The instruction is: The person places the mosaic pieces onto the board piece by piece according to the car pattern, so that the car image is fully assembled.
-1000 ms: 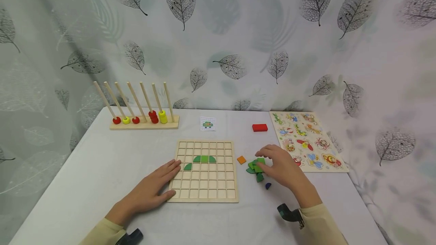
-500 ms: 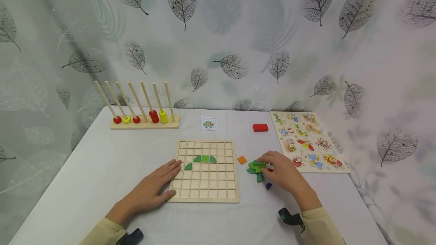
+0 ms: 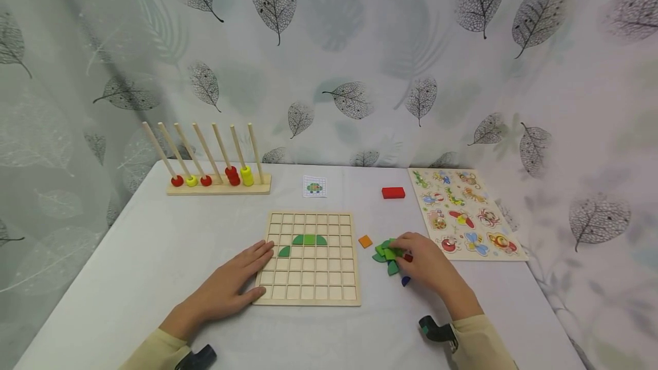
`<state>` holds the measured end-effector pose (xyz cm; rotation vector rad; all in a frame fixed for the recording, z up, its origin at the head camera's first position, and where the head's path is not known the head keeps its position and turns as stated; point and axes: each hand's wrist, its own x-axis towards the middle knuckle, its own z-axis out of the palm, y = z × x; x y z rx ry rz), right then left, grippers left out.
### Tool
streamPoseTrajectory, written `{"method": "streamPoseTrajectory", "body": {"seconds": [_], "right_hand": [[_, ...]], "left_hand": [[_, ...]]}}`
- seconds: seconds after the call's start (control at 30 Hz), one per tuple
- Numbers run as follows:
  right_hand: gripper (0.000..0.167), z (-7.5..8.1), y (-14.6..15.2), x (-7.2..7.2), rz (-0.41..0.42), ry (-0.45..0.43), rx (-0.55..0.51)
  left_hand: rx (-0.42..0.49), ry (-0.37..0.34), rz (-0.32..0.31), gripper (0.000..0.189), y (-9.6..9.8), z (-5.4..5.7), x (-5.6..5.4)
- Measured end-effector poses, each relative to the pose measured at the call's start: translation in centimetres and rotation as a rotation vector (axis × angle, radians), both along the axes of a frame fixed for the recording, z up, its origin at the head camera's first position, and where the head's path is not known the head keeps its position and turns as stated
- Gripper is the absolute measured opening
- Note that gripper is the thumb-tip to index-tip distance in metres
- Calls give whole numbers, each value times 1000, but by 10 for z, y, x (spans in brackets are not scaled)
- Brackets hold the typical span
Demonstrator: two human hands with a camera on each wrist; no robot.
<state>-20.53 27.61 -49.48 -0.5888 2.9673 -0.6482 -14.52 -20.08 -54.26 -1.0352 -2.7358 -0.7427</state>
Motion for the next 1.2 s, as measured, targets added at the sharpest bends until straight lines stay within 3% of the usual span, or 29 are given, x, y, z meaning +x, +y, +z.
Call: {"method": "streamPoseTrajectory", "body": {"seconds": [0.57, 0.8, 1.2], "right_hand": [[26, -3, -9, -7, 14, -7, 24], [26, -1, -13, -12, 6, -11, 44], [27, -2, -15, -20, 23, -8, 43]], "left_hand": [[-3, -31, 7, 76, 1, 2, 2], [-10, -3, 9, 75, 1, 2, 1], [-4, -14, 9, 76, 0, 1, 0]]}}
